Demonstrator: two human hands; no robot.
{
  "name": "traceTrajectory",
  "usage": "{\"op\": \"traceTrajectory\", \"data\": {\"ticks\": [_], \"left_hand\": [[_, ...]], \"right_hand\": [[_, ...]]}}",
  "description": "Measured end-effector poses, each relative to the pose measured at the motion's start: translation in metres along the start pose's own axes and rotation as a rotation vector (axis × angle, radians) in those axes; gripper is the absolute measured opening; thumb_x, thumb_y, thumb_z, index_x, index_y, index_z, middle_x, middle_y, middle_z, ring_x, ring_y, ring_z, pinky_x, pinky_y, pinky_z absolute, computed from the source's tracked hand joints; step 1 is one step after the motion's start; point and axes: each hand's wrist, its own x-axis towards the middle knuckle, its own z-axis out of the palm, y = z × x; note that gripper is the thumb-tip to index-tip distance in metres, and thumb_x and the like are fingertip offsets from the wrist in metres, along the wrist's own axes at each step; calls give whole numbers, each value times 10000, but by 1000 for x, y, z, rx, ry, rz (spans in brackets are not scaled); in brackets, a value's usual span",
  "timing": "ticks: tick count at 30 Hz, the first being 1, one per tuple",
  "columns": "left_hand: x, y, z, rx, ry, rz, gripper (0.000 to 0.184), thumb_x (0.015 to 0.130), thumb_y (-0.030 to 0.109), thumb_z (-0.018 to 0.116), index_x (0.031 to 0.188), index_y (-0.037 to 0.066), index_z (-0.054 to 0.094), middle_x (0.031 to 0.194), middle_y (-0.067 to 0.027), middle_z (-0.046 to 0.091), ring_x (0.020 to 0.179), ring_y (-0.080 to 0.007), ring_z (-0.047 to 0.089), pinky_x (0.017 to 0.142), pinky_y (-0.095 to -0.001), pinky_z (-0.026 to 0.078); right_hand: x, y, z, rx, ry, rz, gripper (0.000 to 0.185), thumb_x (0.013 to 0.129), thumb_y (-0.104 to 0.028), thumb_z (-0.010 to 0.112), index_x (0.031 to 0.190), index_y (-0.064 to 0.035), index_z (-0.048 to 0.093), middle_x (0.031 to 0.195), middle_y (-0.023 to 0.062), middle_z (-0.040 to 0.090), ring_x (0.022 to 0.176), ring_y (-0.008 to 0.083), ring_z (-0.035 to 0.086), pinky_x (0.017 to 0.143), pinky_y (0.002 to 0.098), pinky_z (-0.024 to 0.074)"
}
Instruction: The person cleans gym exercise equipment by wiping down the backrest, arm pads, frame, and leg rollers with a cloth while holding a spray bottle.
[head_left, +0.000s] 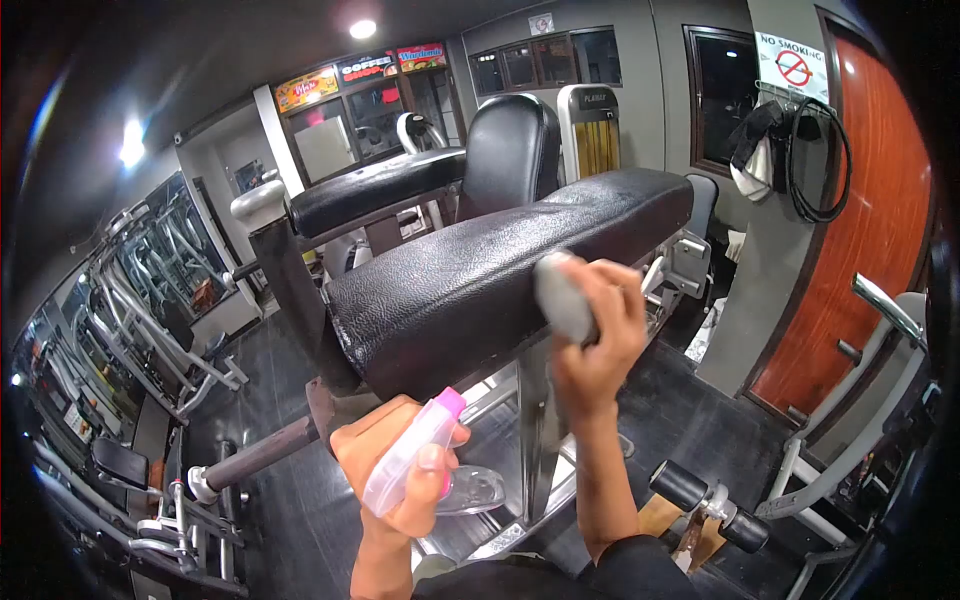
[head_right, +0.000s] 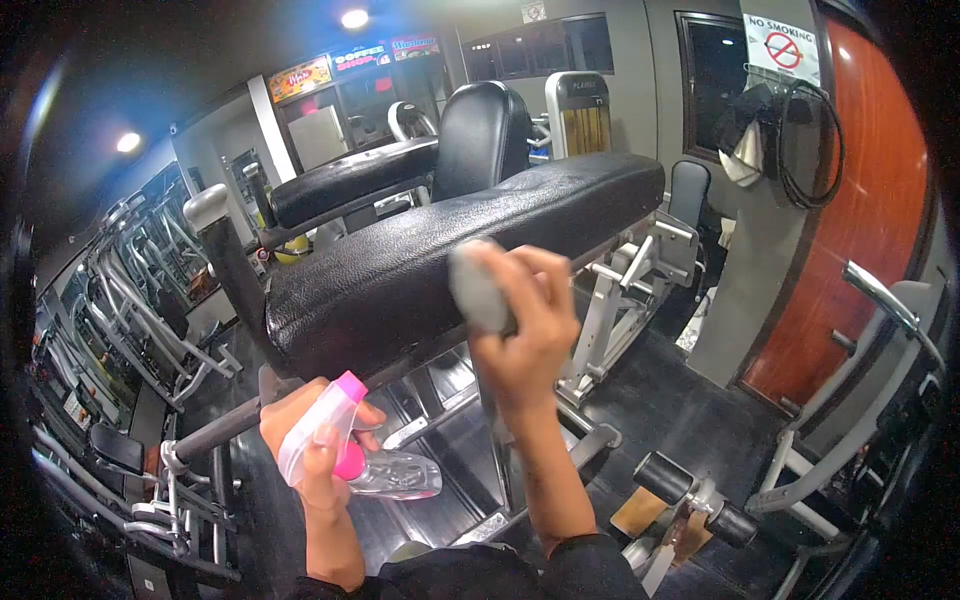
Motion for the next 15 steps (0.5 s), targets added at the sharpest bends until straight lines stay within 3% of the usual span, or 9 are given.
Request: {"op": "traceTrajectory", "data": {"ticks": [5, 8, 10, 13, 15], "left_hand": [[-4, -6, -3, -104, 25, -15, 582, 835, 472, 559, 704, -85, 667, 639, -154, 627, 459, -183, 593, 421, -250, 430], [-6, -6, -3, -93, 22, 5, 577, 832, 463, 556, 702, -89, 664, 648, -155, 632, 461, -174, 589, 418, -244, 430], [-6, -6, -1, -45, -8, 44, 334, 779, 259, 541, 730, -38, 685, 557, -83, 606, 469, -160, 583, 457, -271, 447], [-8, -11, 2, -15, 2, 78, 313, 775, 245, 548, 733, -30, 690, 568, -79, 611, 472, -164, 577, 456, -275, 441], [-9, -11, 3, 3, 1, 80, 303, 774, 238, 552, 733, -29, 689, 579, -82, 614, 473, -173, 576, 455, -278, 438]], "right_hand": [[-53, -11, 7, 246, -131, -196, 561, 561, -17, 726, 1099, -174, 749, 984, 81, 610, 807, 235, 659, 669, 325, 542], [-79, 11, 17, 232, -31, -73, 500, 570, 50, 750, 1025, -156, 758, 986, 83, 620, 808, 235, 664, 679, 327, 541], [-83, 15, 22, 141, 103, 128, 412, 595, 70, 752, 955, -129, 754, 981, 87, 633, 813, 246, 666, 678, 319, 534], [-89, -4, 28, 147, 121, 153, 409, 593, 42, 763, 969, -122, 751, 975, 84, 634, 824, 247, 666, 684, 319, 533], [-90, -18, 22, 161, -35, -14, 460, 540, -24, 758, 988, -128, 756, 964, 65, 630, 798, 234, 659, 663, 317, 531]]}}
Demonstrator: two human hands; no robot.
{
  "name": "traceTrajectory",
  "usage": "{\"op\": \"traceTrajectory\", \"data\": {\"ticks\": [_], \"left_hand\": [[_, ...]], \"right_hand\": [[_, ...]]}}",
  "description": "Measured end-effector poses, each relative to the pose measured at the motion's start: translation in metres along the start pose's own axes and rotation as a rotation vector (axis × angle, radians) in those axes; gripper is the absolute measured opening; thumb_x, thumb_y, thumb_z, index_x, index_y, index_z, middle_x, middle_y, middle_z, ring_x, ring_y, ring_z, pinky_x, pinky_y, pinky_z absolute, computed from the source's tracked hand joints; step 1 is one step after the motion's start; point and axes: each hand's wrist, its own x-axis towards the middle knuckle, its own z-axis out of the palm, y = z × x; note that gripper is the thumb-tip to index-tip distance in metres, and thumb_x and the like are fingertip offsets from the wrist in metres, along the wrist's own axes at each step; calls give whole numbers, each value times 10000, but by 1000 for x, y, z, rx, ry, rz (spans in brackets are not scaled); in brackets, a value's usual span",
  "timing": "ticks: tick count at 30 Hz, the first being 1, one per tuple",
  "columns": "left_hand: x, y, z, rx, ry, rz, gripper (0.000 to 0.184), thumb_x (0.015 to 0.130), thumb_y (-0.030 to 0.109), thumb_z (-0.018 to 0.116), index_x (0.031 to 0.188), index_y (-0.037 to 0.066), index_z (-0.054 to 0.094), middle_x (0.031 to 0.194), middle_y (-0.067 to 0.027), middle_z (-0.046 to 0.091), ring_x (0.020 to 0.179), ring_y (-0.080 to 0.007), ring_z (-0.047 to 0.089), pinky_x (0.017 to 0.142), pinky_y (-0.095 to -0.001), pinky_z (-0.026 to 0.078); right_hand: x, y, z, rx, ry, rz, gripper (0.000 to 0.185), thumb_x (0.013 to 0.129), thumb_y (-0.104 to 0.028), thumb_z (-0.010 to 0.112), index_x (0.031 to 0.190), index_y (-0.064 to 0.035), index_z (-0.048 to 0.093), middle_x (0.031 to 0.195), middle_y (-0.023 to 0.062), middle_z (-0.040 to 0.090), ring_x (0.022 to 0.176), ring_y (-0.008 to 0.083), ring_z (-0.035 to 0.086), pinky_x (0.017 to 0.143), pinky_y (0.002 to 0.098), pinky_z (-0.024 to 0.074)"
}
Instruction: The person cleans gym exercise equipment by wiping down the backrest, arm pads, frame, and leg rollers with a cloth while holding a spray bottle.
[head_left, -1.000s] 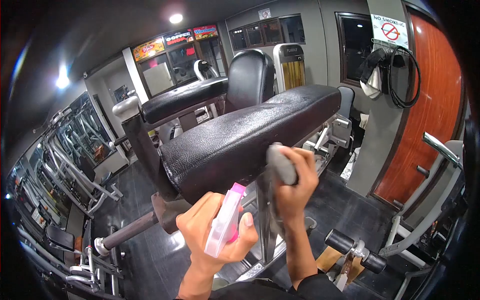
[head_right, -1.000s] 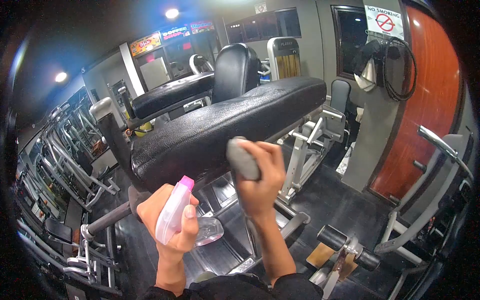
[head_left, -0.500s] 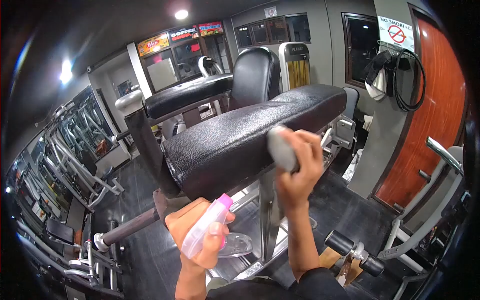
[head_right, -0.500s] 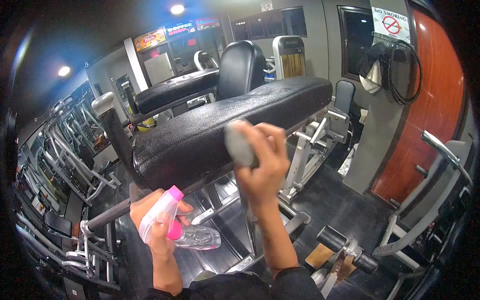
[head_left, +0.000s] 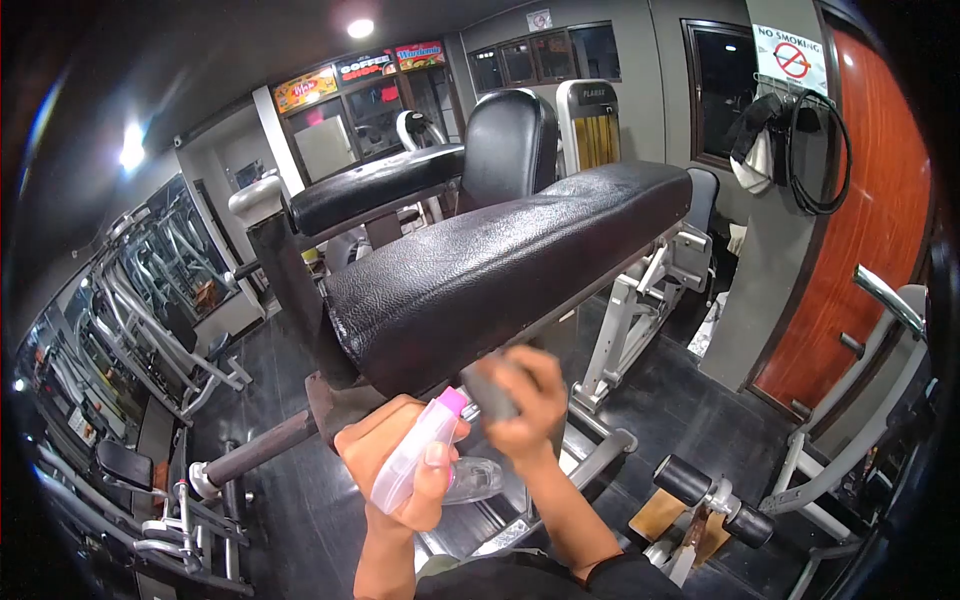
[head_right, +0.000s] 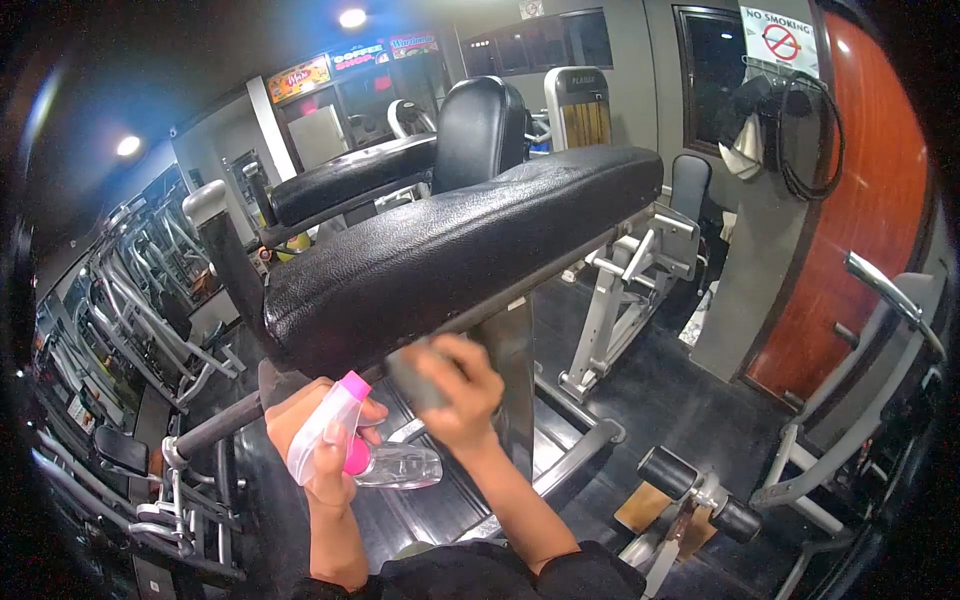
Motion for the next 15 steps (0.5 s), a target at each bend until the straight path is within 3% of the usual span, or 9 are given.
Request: {"op": "traceTrajectory", "data": {"ticks": [3, 5, 8, 10, 13, 14, 15], "left_hand": [[2, 0, 1, 23, -15, 14, 278, 768, 223, 564, 727, -27, 681, 594, -87, 616, 481, -191, 576, 453, -289, 435], [4, 2, -1, 41, -38, 36, 250, 758, 205, 582, 718, -26, 667, 604, -92, 613, 492, -212, 580, 450, -304, 434], [6, 3, -5, 71, -98, 68, 225, 757, 188, 590, 718, -23, 660, 615, -88, 616, 494, -214, 579, 453, -300, 439], [4, -2, 2, 33, -130, 54, 164, 754, 149, 617, 747, -12, 650, 627, -89, 587, 491, -235, 561, 452, -311, 433], [6, -9, 24, 21, -223, 168, 109, 748, 103, 662, 796, 11, 630, 641, -101, 504, 489, -279, 509, 459, -352, 420], [5, -3, 28, 53, -243, 91, 176, 778, 159, 599, 731, -3, 648, 634, -96, 610, 543, -249, 595, 524, -317, 462], [7, -3, 34, 20, -255, 102, 179, 783, 164, 598, 751, -5, 648, 627, -90, 601, 539, -238, 593, 523, -315, 461]], "right_hand": [[-6, -7, 0, 47, -108, -90, 488, 522, -27, 749, 999, -129, 757, 957, 60, 627, 767, 239, 655, 642, 321, 533], [-10, 17, -9, 8, -112, -78, 455, 573, -51, 720, 1020, -129, 753, 961, 77, 629, 738, 248, 650, 621, 321, 532], [8, 41, -26, -163, 54, 167, 442, 639, -77, 610, 1065, -59, 726, 978, 139, 618, 820, 277, 655, 724, 338, 533], [19, 43, -33, -163, 40, 194, 453, 638, -57, 592, 1072, -35, 717, 980, 147, 613, 864, 284, 655, 772, 345, 526], [-1, 31, -30, -133, -88, 94, 438, 626, -72, 696, 1061, -91, 745, 969, 128, 636, 836, 272, 669, 716, 337, 539], [-9, 33, -30, -92, -164, 16, 425, 627, -85, 723, 1050, -110, 754, 958, 122, 646, 820, 268, 675, 690, 335, 544], [-11, 35, -28, -78, -175, -1, 414, 627, -93, 733, 1039, -122, 760, 947, 116, 653, 805, 264, 678, 670, 335, 547]]}}
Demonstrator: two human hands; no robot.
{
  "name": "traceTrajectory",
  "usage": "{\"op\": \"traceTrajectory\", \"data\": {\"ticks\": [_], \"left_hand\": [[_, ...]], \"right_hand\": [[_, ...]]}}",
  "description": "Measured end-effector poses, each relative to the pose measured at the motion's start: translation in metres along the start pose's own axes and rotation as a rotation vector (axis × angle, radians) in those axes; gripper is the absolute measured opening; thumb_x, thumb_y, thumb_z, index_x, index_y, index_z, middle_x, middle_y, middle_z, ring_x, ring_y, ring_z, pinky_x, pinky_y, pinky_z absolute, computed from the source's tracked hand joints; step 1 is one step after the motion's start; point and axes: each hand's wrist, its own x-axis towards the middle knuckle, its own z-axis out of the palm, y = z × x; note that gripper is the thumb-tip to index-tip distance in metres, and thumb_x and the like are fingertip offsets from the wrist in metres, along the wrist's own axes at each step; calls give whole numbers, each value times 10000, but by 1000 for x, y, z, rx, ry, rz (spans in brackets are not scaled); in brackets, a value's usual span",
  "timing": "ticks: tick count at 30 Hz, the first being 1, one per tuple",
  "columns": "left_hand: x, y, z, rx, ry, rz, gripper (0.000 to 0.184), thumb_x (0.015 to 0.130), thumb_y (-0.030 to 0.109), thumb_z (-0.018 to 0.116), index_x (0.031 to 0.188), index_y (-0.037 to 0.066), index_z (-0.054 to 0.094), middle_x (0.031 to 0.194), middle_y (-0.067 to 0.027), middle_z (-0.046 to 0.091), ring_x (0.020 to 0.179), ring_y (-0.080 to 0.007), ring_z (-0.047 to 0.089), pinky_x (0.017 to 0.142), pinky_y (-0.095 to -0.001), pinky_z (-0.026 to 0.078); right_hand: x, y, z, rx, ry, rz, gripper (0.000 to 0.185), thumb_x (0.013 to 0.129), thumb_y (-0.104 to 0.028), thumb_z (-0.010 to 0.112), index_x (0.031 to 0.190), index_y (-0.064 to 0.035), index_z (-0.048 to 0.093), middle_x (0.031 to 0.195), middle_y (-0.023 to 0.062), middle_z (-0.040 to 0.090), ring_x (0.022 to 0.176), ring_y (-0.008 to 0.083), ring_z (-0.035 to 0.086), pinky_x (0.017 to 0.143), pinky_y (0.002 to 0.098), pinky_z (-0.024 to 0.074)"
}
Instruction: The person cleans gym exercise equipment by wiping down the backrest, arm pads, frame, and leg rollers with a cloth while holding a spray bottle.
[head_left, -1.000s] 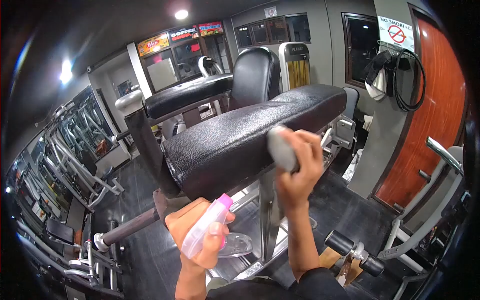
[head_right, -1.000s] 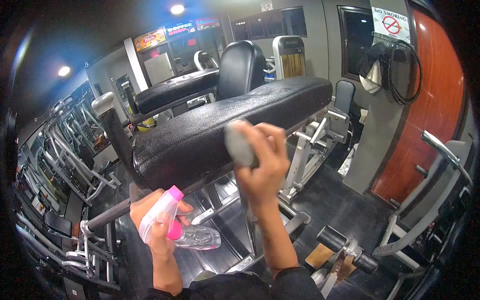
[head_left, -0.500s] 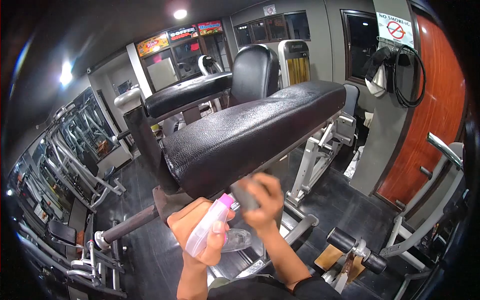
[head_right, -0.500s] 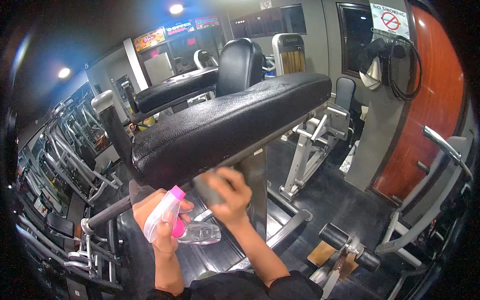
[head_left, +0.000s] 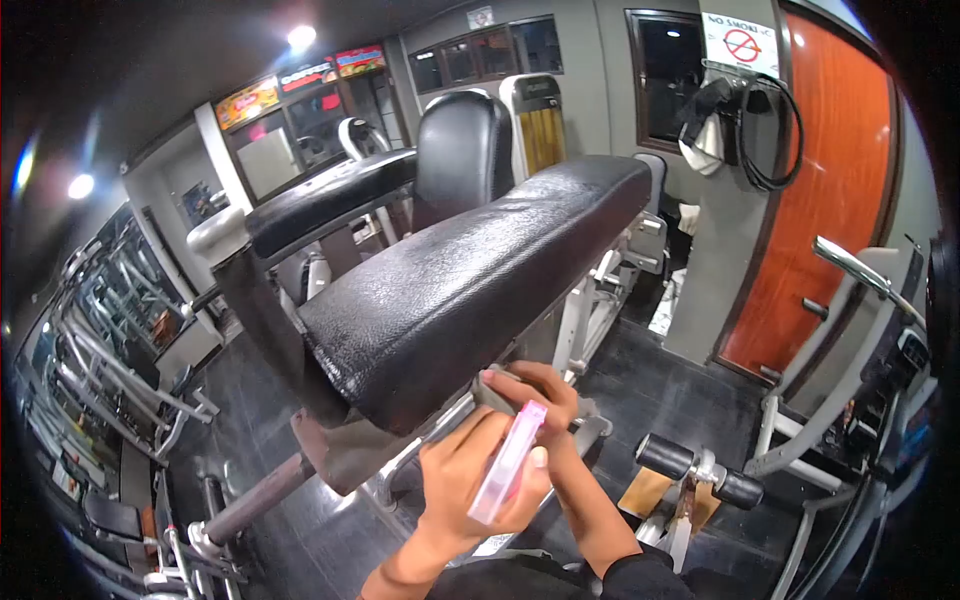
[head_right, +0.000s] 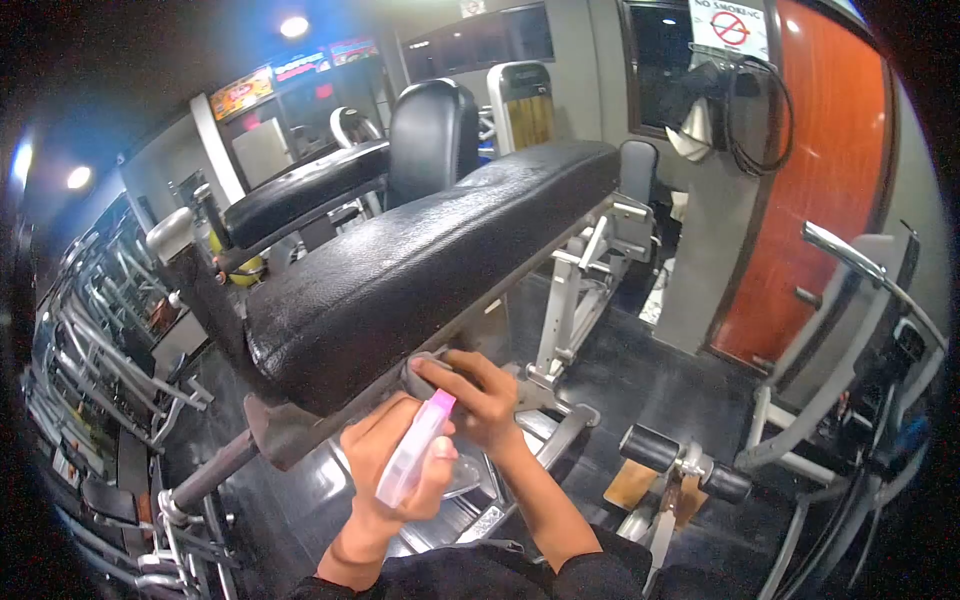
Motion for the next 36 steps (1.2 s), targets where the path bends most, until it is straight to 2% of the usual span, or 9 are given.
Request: {"op": "traceTrajectory", "data": {"ticks": [5, 8, 11, 13, 16, 21, 30, 33, 36], "left_hand": [[10, -8, 14, -124, -76, -19, 203, 800, 185, 590, 791, -11, 644, 612, -76, 579, 528, -203, 591, 516, -305, 452], [13, -13, 24, -249, -64, -84, 146, 785, 127, 622, 792, -19, 626, 662, -120, 539, 531, -272, 537, 501, -355, 440], [21, -25, 34, -181, -66, -37, 152, 789, 126, 612, 783, -26, 621, 672, -126, 556, 538, -280, 552, 501, -352, 447], [28, -32, 45, -148, -42, 16, 166, 795, 136, 610, 773, -28, 617, 682, -130, 568, 547, -282, 567, 508, -343, 457], [37, -35, 62, -131, 29, 30, 199, 801, 163, 619, 767, -33, 622, 662, -127, 555, 526, -263, 551, 492, -336, 444], [45, -38, 85, -99, 34, -104, 191, 795, 160, 638, 766, -28, 627, 655, -119, 550, 519, -229, 546, 484, -322, 423], [60, -54, 124, -128, 21, -171, 164, 790, 140, 631, 744, -17, 631, 654, -110, 550, 541, -250, 536, 513, -340, 422], [60, -57, 128, -72, 1, -142, 170, 788, 145, 632, 736, -17, 631, 654, -108, 554, 544, -249, 541, 517, -335, 427], [59, -58, 134, -125, 51, -219, 205, 792, 180, 634, 729, -15, 632, 657, -112, 559, 545, -246, 548, 520, -334, 434]], "right_hand": [[23, 18, -10, -74, 226, 181, 505, 606, 90, 628, 1070, -80, 734, 970, 132, 654, 867, 271, 670, 766, 328, 527], [38, 52, -18, -84, 334, 395, 475, 629, -101, 577, 1078, -6, 702, 992, 163, 647, 924, 298, 643, 839, 353, 500], [40, 46, -26, -138, 213, 271, 521, 626, 48, 542, 1109, -51, 708, 1021, 149, 630, 912, 297, 647, 818, 343, 509], [30, 45, -29, -71, 87, 113, 516, 589, -26, 740, 1101, -81, 727, 981, 150, 625, 837, 298, 655, 719, 370, 541], [24, 70, -32, 4, -11, -36, 488, 578, -15, 754, 1054, -123, 751, 930, 98, 658, 808, 261, 677, 657, 323, 556], [49, 131, -45, -87, 312, 325, 518, 597, 109, 588, 1064, -69, 725, 995, 154, 637, 921, 297, 639, 815, 354, 505], [39, 135, -57, -23, 31, -2, 441, 642, -33, 700, 1062, -156, 752, 943, 122, 638, 771, 279, 656, 628, 347, 529], [56, 166, -61, -154, 283, 252, 474, 603, 20, 672, 1062, -82, 731, 962, 125, 621, 839, 292, 646, 724, 341, 529], [65, 159, -67, -148, 204, 314, 468, 605, 8, 663, 1063, -66, 725, 967, 129, 617, 862, 291, 638, 763, 335, 523]]}}
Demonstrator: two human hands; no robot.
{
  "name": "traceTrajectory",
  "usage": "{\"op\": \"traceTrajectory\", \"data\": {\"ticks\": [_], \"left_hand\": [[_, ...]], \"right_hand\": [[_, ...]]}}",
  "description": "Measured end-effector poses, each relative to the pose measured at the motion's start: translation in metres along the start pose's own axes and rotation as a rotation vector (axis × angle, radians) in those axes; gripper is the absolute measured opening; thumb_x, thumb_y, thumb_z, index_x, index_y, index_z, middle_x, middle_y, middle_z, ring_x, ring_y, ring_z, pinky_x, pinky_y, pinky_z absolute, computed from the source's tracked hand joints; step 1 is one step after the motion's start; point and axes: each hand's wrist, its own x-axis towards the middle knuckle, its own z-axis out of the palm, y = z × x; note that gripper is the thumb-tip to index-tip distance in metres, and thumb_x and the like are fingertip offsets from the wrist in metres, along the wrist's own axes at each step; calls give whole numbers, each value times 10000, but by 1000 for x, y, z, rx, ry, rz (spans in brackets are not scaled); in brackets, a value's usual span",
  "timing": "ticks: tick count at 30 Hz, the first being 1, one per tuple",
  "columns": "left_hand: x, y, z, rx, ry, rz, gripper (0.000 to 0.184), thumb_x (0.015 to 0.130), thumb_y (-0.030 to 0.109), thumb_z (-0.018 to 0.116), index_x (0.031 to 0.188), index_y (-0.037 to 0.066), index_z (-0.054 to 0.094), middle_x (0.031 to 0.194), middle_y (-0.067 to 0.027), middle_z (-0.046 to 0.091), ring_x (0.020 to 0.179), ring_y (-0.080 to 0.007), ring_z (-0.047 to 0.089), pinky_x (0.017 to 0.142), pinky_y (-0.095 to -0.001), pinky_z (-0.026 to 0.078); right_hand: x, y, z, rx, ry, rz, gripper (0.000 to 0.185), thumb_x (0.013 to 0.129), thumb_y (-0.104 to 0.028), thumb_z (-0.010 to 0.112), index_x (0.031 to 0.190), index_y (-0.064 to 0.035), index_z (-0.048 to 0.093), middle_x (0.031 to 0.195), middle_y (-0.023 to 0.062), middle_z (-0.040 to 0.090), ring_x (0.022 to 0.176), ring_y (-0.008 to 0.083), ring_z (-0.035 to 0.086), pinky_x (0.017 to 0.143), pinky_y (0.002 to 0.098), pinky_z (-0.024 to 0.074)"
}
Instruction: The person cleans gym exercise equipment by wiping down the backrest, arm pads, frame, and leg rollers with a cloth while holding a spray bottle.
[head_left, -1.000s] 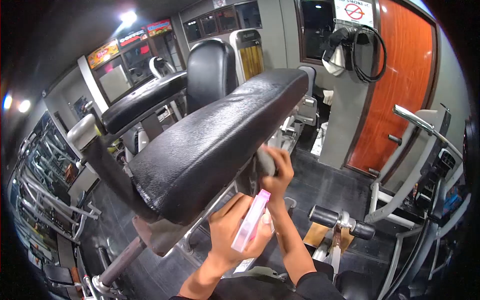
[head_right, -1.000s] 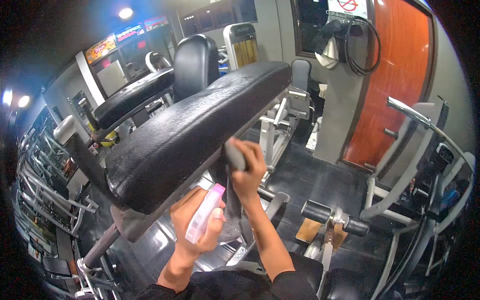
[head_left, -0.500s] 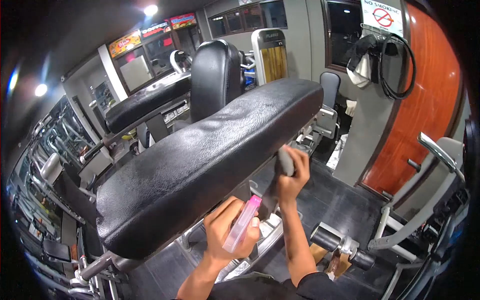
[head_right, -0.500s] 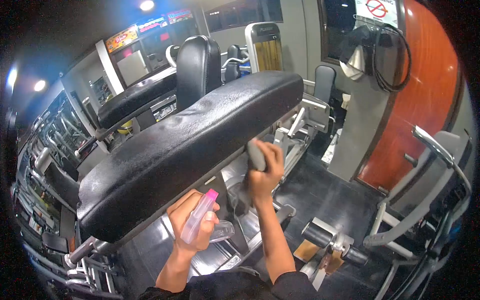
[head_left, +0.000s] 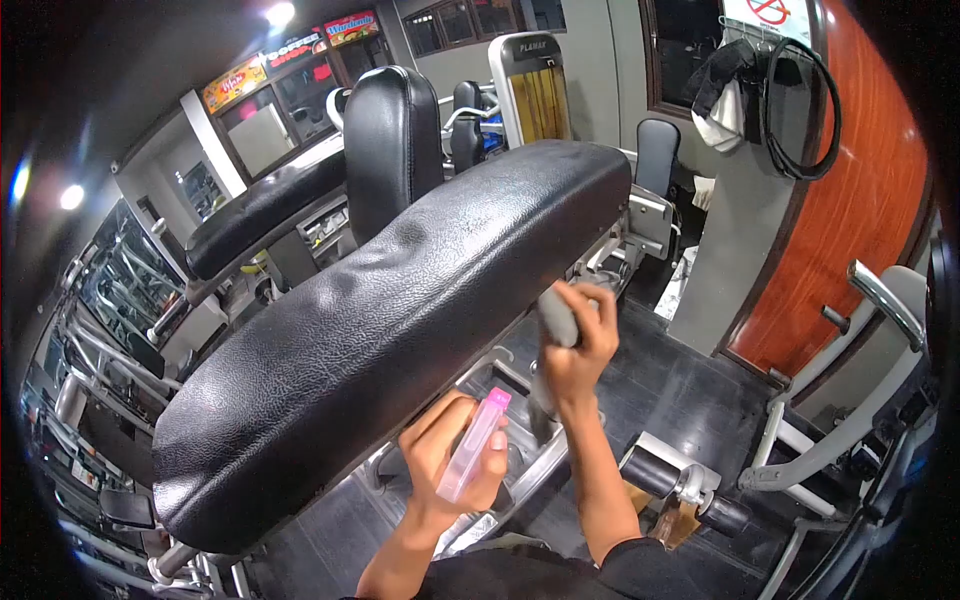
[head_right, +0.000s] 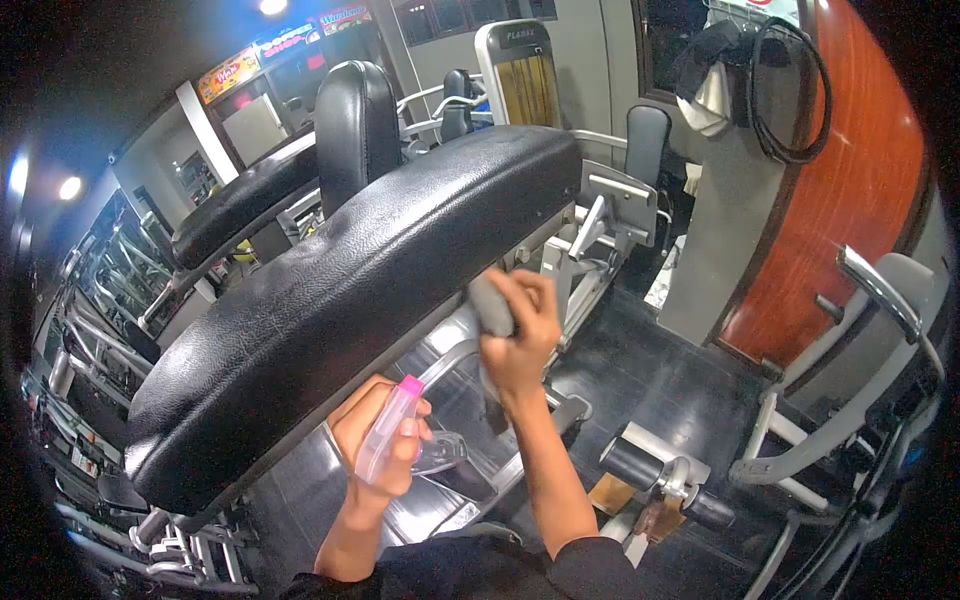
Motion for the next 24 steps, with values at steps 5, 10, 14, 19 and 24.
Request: {"op": "traceTrajectory", "data": {"ticks": [5, 10, 14, 19, 24], "left_hand": [[1, 5, -1, 18, 52, 38, 220, 796, 192, 633, 737, -20, 626, 656, -115, 555, 537, -252, 545, 511, -334, 433], [-4, 30, -11, 105, 95, 85, 227, 781, 208, 631, 739, -15, 612, 652, -120, 542, 522, -257, 531, 480, -333, 417], [-11, 55, -23, 159, 203, 69, 244, 740, 219, 653, 719, -18, 599, 639, -119, 542, 504, -241, 516, 460, -333, 406], [-12, 73, -41, 209, 225, 77, 227, 730, 190, 649, 717, -32, 602, 639, -111, 560, 511, -240, 524, 459, -320, 409], [-18, 71, -55, 221, 274, 86, 324, 808, 276, 589, 741, -39, 624, 616, -98, 561, 515, -204, 547, 478, -304, 412]], "right_hand": [[-17, -12, -7, 153, -216, -160, 502, 560, -28, 686, 1051, -114, 746, 980, 119, 617, 843, 258, 656, 721, 332, 536], [0, -2, -4, 86, -46, 53, 488, 579, 51, 632, 1041, -67, 733, 960, 117, 624, 879, 262, 648, 784, 321, 510], [-7, -15, -10, 102, -28, 20, 436, 606, 48, 673, 1025, -56, 734, 920, 111, 611, 862, 247, 627, 781, 328, 491], [6, -68, -11, 95, 76, -69, 436, 620, 61, 678, 1037, -57, 730, 940, 111, 599, 870, 255, 604, 809, 334, 473], [9, -113, 5, 102, -27, -164, 535, 602, 61, 618, 1107, -88, 706, 1001, 139, 585, 895, 300, 609, 817, 388, 496]]}}
